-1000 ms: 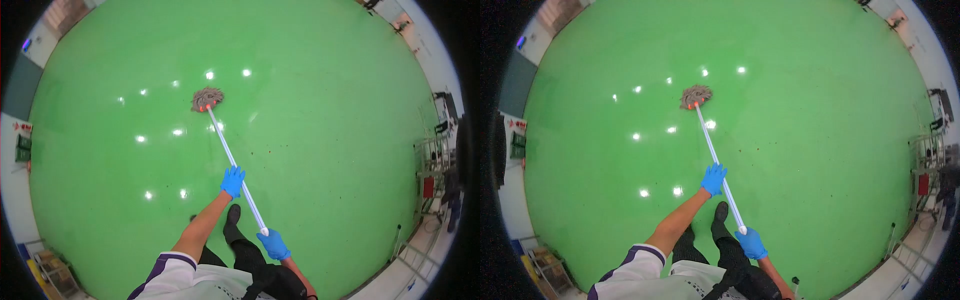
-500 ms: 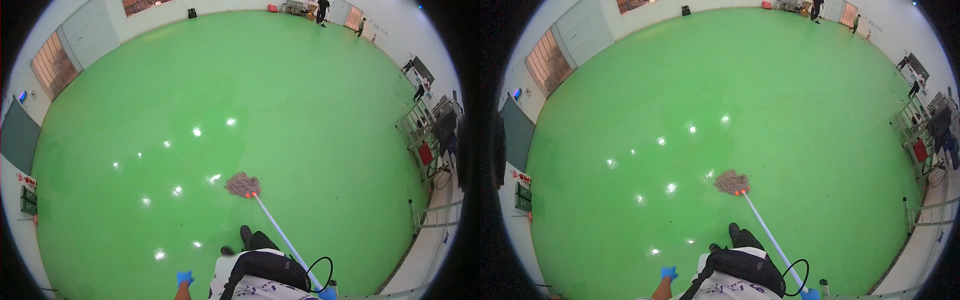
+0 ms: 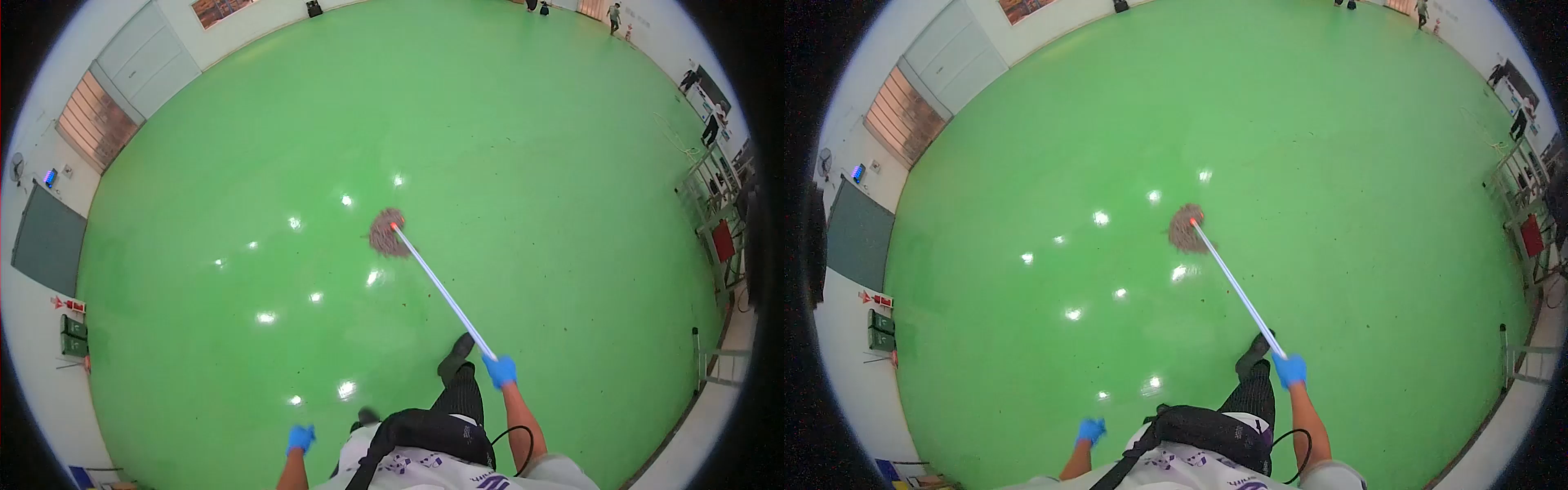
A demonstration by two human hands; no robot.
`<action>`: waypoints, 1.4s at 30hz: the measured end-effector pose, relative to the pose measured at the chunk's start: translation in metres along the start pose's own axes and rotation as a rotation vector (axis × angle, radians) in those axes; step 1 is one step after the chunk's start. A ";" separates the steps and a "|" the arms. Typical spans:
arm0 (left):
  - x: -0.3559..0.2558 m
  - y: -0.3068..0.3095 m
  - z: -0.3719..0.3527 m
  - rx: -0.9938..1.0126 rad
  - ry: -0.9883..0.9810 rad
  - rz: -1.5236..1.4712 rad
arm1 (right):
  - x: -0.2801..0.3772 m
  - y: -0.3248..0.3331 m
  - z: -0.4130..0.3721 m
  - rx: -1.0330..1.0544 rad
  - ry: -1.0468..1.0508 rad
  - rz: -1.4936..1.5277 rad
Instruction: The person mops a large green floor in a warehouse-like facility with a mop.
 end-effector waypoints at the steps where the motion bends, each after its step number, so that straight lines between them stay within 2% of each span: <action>1: -0.045 0.040 0.016 -0.126 0.009 -0.319 | 0.028 0.013 0.050 0.023 0.030 0.021; 3: -0.154 0.122 0.002 -0.244 -0.095 -0.541 | 0.059 0.038 0.136 0.047 0.190 -0.030; 4: -0.196 0.146 0.000 -0.248 -0.133 -0.647 | 0.086 0.061 0.153 0.063 0.280 -0.053; 6: -0.265 0.181 -0.014 -0.238 -0.269 -0.832 | 0.080 0.071 0.156 0.146 0.311 -0.077; 7: -0.291 0.182 -0.018 -0.227 -0.260 -0.835 | 0.069 0.084 0.158 0.215 0.336 -0.105; 10: -0.355 0.164 -0.019 -0.123 -0.262 -0.714 | -0.008 0.119 0.109 0.219 0.310 -0.061; 11: -0.369 0.146 -0.018 -0.061 -0.240 -0.502 | -0.021 0.140 0.081 0.352 0.205 -0.027; 12: -0.378 0.125 -0.015 0.003 -0.215 -0.290 | -0.064 0.149 0.070 0.358 0.161 -0.065; 13: -0.382 0.115 -0.008 0.007 -0.210 -0.294 | -0.066 0.180 0.051 0.343 0.143 -0.054; 14: -0.385 0.093 0.000 0.097 -0.199 -0.189 | -0.085 0.200 0.044 0.309 0.141 -0.094; 15: -0.393 0.074 0.001 0.190 -0.186 -0.082 | -0.107 0.221 0.045 0.276 0.137 -0.135; 19: -0.418 0.060 0.014 0.227 -0.070 -0.111 | -0.133 0.253 0.086 0.259 0.023 -0.218; 22: -0.446 0.050 0.056 0.227 -0.017 -0.225 | -0.087 0.264 0.140 0.223 0.089 -0.205; 24: -0.502 0.070 0.078 0.165 -0.035 -0.316 | -0.033 0.266 0.198 0.231 0.153 -0.186; 25: -0.535 0.077 0.089 0.169 -0.036 -0.328 | -0.008 0.261 0.233 0.253 0.184 -0.170; 27: -0.616 0.110 0.112 0.013 -0.220 -0.239 | 0.059 0.247 0.310 0.325 0.224 -0.132; 28: -0.649 0.119 0.124 0.018 -0.215 -0.253 | 0.098 0.242 0.348 0.377 0.228 -0.112; 30: -0.737 0.155 0.137 -0.040 -0.270 -0.193 | 0.183 0.229 0.442 0.345 0.421 -0.133; 31: -0.777 0.175 0.142 0.000 -0.278 -0.231 | 0.225 0.221 0.485 0.388 0.480 -0.120; 32: -0.815 0.198 0.138 0.047 -0.283 -0.263 | 0.263 0.218 0.528 0.372 0.521 -0.111; 34: -0.872 0.236 0.139 0.005 -0.256 -0.248 | 0.334 0.238 0.583 0.296 0.652 -0.194; 36: -0.944 0.278 0.137 0.002 -0.323 -0.326 | 0.357 0.269 0.643 0.299 0.647 -0.233; 38: -1.020 0.312 0.138 -0.096 -0.518 -0.335 | 0.360 0.315 0.682 0.280 0.640 -0.292; 40: -1.094 0.329 0.139 -0.235 -0.670 -0.216 | 0.353 0.377 0.679 0.246 0.622 -0.354; 42: -1.182 0.356 0.123 -0.280 -0.740 -0.119 | 0.351 0.449 0.677 0.250 0.572 -0.396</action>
Point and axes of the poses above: each hand's wrist, its own z-axis towards the middle knuckle, its own y-axis out of the back of the hand, x = y × z, the point moved 9 cm from there along z, towards the middle knuckle, and after that the axes turned 12 degrees about y, right-handed, at the moved point
